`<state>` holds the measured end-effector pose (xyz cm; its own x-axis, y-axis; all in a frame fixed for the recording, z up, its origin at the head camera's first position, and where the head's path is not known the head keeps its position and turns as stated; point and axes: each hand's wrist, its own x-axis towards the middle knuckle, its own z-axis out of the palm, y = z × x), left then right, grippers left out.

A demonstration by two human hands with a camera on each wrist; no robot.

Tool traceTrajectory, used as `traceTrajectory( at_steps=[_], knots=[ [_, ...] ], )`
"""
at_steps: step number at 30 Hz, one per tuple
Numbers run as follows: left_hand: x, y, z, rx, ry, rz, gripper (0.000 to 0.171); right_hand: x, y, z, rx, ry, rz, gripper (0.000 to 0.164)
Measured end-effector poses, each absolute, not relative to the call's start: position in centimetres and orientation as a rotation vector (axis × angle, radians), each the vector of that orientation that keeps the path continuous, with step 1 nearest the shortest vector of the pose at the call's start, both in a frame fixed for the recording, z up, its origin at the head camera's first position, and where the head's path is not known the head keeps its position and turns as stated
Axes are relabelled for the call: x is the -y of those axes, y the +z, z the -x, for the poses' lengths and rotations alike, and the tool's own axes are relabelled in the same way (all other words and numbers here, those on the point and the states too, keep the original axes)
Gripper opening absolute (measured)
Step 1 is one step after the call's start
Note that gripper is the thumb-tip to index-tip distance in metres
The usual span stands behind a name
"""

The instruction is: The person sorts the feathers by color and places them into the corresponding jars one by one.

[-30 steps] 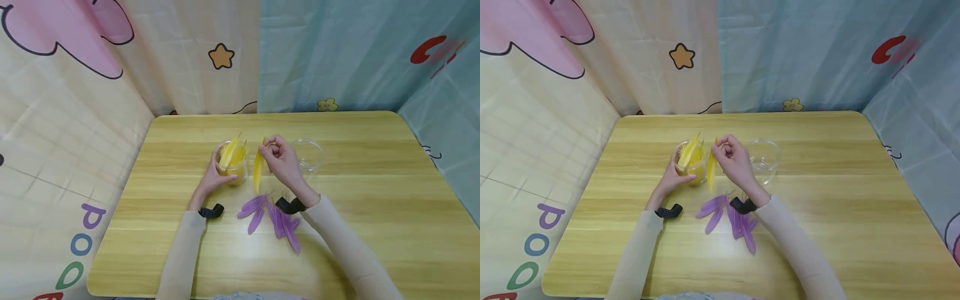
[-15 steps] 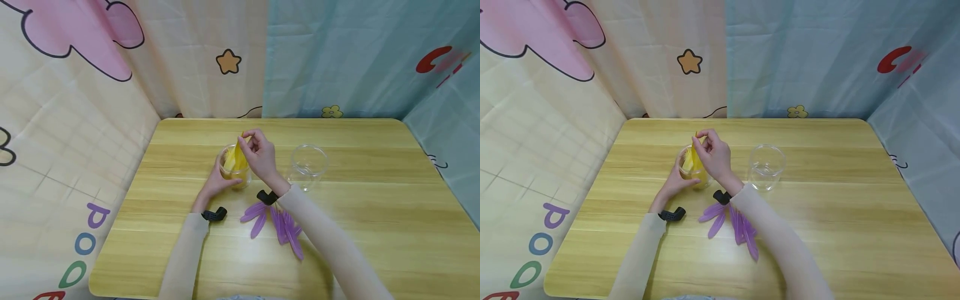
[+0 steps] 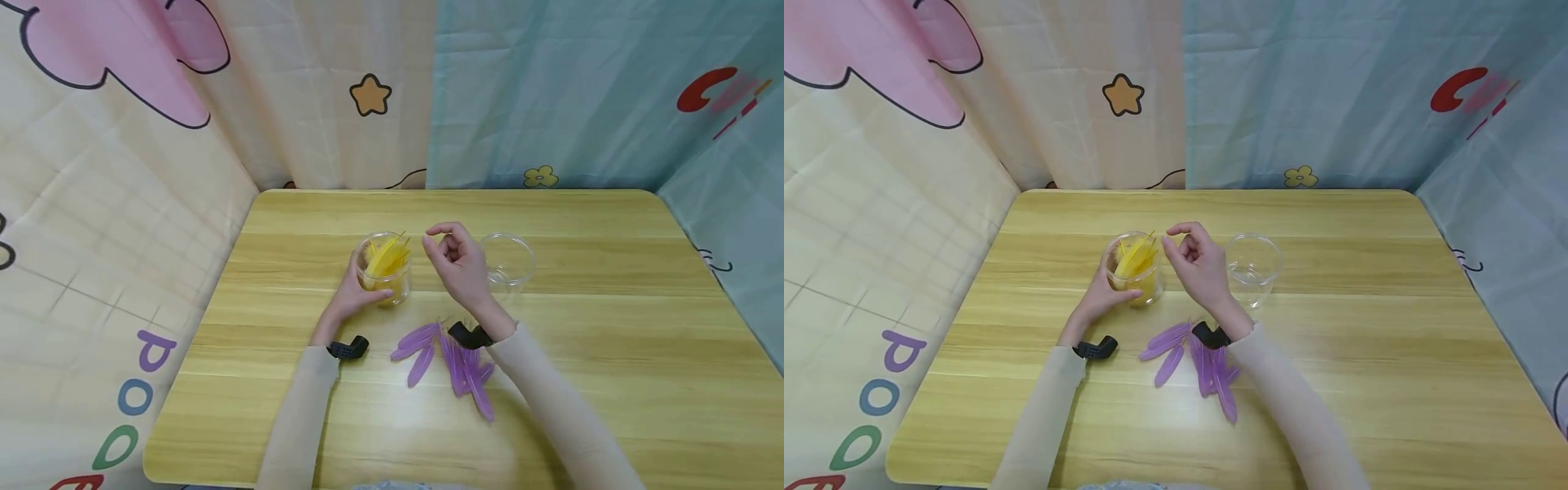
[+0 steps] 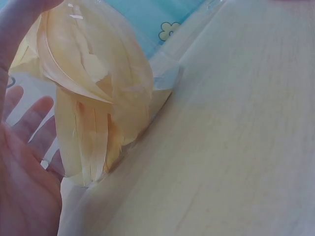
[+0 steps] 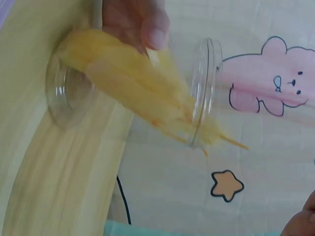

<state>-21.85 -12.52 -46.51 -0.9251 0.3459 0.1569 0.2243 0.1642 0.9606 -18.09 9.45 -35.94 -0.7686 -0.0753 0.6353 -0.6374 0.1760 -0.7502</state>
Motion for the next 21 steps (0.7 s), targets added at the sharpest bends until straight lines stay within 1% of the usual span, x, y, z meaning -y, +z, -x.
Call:
traceTrajectory(
  at_steps=[5,8,11,14,17,21],
  knots=[
    [12.6,-48.1,22.7,-2.285,1.947,-0.584,0.107,-13.6,-35.5,17.4,1.852,1.609,-0.662,0.016],
    [12.8,-49.3,23.2,-2.299,1.961,-0.572,0.108,-16.3,-35.5,17.4,1.779,1.603,-0.588,0.022],
    [12.8,-49.5,23.5,-2.309,1.946,-0.551,0.108,-19.5,-37.1,18.2,1.763,1.622,-0.455,0.030],
    [12.6,-49.3,23.7,-2.283,1.941,-0.553,0.109,-22.7,-39.6,19.2,1.775,1.688,-0.353,0.039],
    [12.3,-49.2,23.7,-2.260,1.955,-0.553,0.110,-24.9,-41.6,19.6,1.847,1.791,-0.340,0.052],
    [12.2,-49.0,23.3,-2.267,1.972,-0.540,0.110,-26.4,-43.4,20.1,2.082,1.884,-0.447,0.083]
  ],
)
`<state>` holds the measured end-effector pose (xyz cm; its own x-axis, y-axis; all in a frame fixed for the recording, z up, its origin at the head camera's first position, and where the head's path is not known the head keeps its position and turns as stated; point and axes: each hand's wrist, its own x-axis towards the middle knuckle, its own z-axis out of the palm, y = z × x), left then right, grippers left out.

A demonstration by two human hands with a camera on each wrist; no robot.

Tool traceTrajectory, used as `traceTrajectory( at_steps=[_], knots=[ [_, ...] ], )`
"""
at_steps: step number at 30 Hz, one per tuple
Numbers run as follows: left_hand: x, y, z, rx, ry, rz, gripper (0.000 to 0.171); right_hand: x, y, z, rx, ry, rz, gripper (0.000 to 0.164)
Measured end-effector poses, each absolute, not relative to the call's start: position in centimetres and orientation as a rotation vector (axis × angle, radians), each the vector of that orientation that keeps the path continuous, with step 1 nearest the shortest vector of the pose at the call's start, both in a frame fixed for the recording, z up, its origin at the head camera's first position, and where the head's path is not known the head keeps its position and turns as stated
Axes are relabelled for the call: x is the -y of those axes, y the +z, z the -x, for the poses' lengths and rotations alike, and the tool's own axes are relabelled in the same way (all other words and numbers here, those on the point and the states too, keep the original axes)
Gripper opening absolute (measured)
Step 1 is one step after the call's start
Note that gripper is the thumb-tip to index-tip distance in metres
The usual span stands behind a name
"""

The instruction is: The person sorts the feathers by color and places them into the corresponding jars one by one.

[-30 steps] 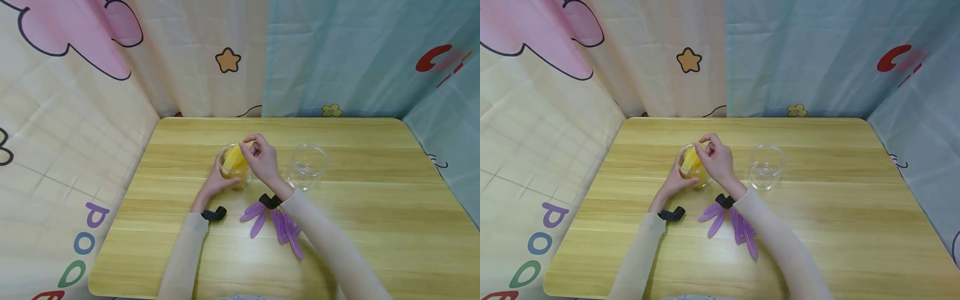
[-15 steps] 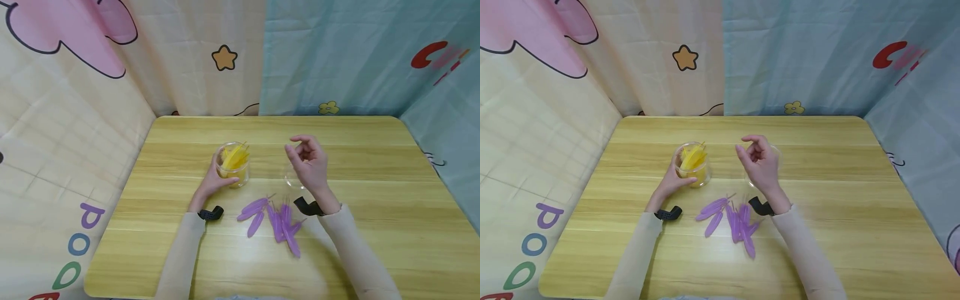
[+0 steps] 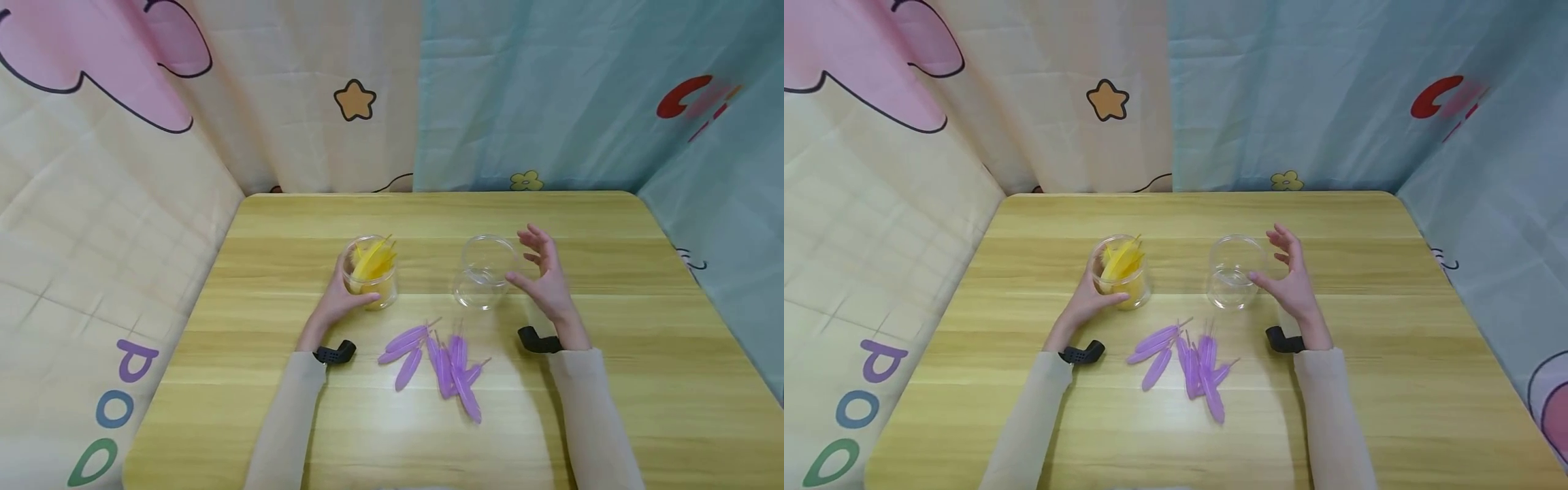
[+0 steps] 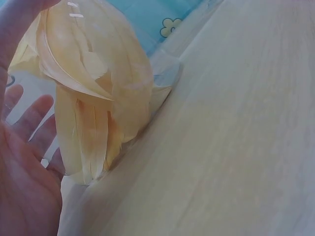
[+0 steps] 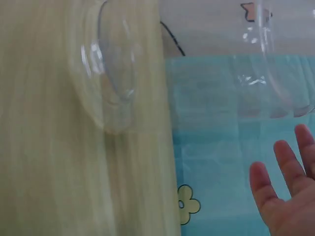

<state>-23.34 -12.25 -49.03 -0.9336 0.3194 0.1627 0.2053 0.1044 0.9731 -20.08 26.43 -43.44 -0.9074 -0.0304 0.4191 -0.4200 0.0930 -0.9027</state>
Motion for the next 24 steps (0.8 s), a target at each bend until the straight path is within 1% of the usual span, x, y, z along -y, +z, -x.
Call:
traceTrajectory(
  at_steps=[3,6,8,11,17,24],
  knots=[
    [12.6,-49.1,23.1,-2.284,1.966,-0.555,0.109,-26.5,-44.6,20.4,2.238,1.917,-0.531,0.102],
    [12.8,-49.4,23.0,-2.298,1.948,-0.569,0.108,-26.2,-45.3,20.5,2.314,1.956,-0.587,0.111],
    [13.0,-49.5,22.8,-2.316,1.939,-0.561,0.107,-25.8,-45.3,20.5,2.341,1.981,-0.624,0.111],
    [13.4,-49.5,22.5,-2.326,1.937,-0.542,0.108,-25.0,-44.9,20.2,2.408,1.935,-0.664,0.107],
    [13.8,-49.2,22.4,-2.303,1.943,-0.520,0.110,-23.9,-44.2,19.9,2.503,1.860,-0.643,0.102],
    [14.2,-46.5,21.9,-2.295,1.921,-0.555,0.110,-23.0,-43.9,20.4,2.476,1.855,-0.639,0.101]
  ],
)
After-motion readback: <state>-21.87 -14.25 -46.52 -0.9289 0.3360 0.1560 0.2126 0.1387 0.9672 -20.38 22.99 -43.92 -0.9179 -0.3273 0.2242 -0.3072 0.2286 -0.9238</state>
